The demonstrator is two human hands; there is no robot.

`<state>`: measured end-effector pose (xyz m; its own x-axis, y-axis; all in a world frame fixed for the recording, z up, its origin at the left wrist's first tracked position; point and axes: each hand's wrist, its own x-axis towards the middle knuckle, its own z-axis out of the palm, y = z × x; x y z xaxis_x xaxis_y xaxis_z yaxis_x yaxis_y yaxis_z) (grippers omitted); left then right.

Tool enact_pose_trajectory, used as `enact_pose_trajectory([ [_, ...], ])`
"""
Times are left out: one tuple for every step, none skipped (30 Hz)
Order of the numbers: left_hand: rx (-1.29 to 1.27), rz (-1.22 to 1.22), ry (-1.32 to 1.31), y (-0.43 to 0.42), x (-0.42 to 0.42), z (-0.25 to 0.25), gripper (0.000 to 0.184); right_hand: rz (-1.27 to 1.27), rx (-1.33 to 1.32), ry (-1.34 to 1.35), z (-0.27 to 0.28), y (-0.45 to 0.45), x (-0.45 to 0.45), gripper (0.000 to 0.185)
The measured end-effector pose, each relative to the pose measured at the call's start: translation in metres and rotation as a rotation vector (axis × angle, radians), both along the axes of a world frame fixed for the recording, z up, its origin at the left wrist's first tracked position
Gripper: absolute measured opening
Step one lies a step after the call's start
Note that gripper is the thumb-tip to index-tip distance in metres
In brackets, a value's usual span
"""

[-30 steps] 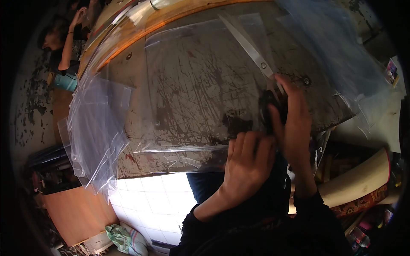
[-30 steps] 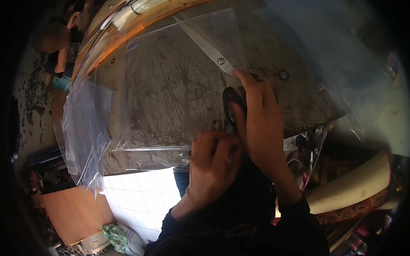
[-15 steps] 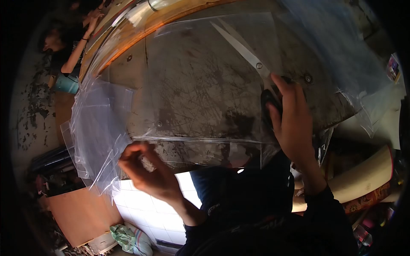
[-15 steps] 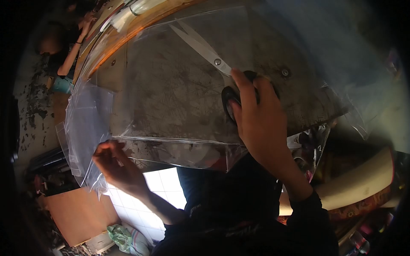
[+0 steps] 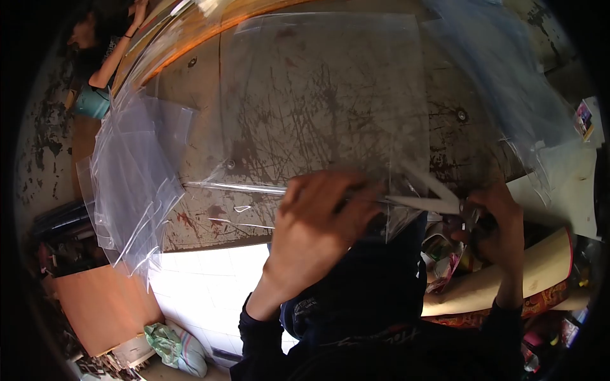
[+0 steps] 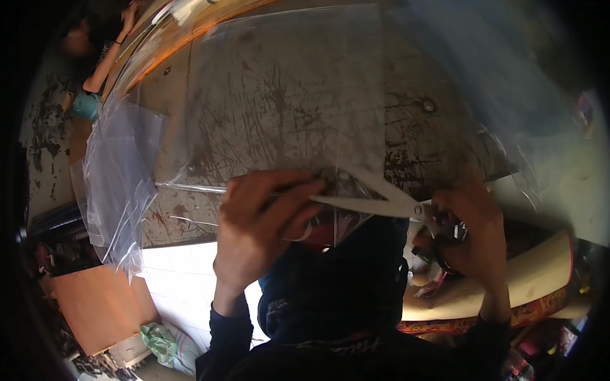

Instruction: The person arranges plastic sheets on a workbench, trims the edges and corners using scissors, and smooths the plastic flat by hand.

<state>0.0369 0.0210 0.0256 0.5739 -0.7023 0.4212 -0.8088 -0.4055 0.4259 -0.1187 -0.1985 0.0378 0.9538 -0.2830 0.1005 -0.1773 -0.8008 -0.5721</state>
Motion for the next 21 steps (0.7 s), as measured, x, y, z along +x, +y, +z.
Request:
enact_pose_trajectory([
  [0.007, -0.084, 0.014, -0.006, -0.001, -0.005, 0.024, 0.005, 0.000, 0.008, -0.001, -0.003, -0.008, 0.049],
  [0.015, -0.171, 0.029, -0.009, -0.001, -0.009, 0.024, 0.025, -0.084, 0.010, -0.003, -0.006, -0.015, 0.048],
  [-0.005, -0.197, 0.020, -0.009, 0.000, -0.012, 0.022, 0.042, -0.168, 0.011, -0.005, -0.010, -0.020, 0.046],
  [-0.002, -0.200, 0.028, -0.009, 0.002, -0.012, 0.022, 0.041, -0.163, 0.018, -0.005, -0.013, -0.024, 0.046],
  [0.023, -0.220, 0.025, -0.008, 0.003, -0.010, 0.021, 0.076, -0.236, 0.036, -0.004, -0.015, -0.027, 0.046],
  [0.048, -0.241, 0.019, -0.009, 0.004, -0.010, 0.019, 0.112, -0.309, 0.052, -0.002, -0.017, -0.030, 0.046],
  [0.052, -0.243, 0.022, -0.010, 0.005, -0.011, 0.019, 0.110, -0.305, 0.055, -0.002, -0.019, -0.031, 0.046],
  [0.025, -0.252, 0.056, -0.011, 0.006, -0.013, 0.018, 0.150, -0.363, 0.052, -0.002, -0.020, -0.032, 0.047],
  [-0.003, -0.260, 0.088, -0.012, 0.006, -0.014, 0.017, 0.191, -0.421, 0.048, -0.002, -0.022, -0.032, 0.047],
  [0.001, -0.260, 0.090, -0.012, 0.007, -0.014, 0.017, 0.191, -0.418, 0.049, -0.002, -0.024, -0.032, 0.047],
  [0.008, -0.264, 0.116, -0.012, 0.007, -0.013, 0.017, 0.213, -0.449, 0.050, -0.001, -0.026, -0.033, 0.049],
  [0.014, -0.268, 0.141, -0.013, 0.007, -0.013, 0.017, 0.234, -0.481, 0.050, -0.001, -0.027, -0.033, 0.050],
  [0.016, -0.269, 0.142, -0.013, 0.007, -0.013, 0.017, 0.234, -0.479, 0.051, 0.001, -0.028, -0.032, 0.050],
  [0.018, -0.271, 0.152, -0.013, 0.007, -0.013, 0.017, 0.251, -0.494, 0.044, 0.002, -0.029, -0.030, 0.051],
  [0.020, -0.274, 0.162, -0.013, 0.007, -0.013, 0.017, 0.269, -0.509, 0.038, 0.004, -0.029, -0.029, 0.052],
  [0.021, -0.274, 0.161, -0.013, 0.008, -0.013, 0.017, 0.269, -0.508, 0.037, 0.003, -0.028, -0.027, 0.052],
  [0.031, -0.259, 0.170, -0.014, 0.007, -0.012, 0.016, 0.262, -0.530, 0.035, 0.003, -0.027, -0.027, 0.051],
  [0.039, -0.246, 0.176, -0.014, 0.007, -0.011, 0.015, 0.255, -0.555, 0.031, 0.003, -0.027, -0.027, 0.050],
  [0.040, -0.246, 0.177, -0.015, 0.007, -0.011, 0.015, 0.255, -0.554, 0.032, 0.002, -0.028, -0.027, 0.050],
  [0.035, -0.244, 0.183, -0.015, 0.007, -0.010, 0.013, 0.264, -0.530, 0.043, 0.000, -0.029, -0.027, 0.050],
  [0.032, -0.242, 0.189, -0.016, 0.007, -0.010, 0.012, 0.272, -0.505, 0.053, -0.002, -0.030, -0.028, 0.050],
])
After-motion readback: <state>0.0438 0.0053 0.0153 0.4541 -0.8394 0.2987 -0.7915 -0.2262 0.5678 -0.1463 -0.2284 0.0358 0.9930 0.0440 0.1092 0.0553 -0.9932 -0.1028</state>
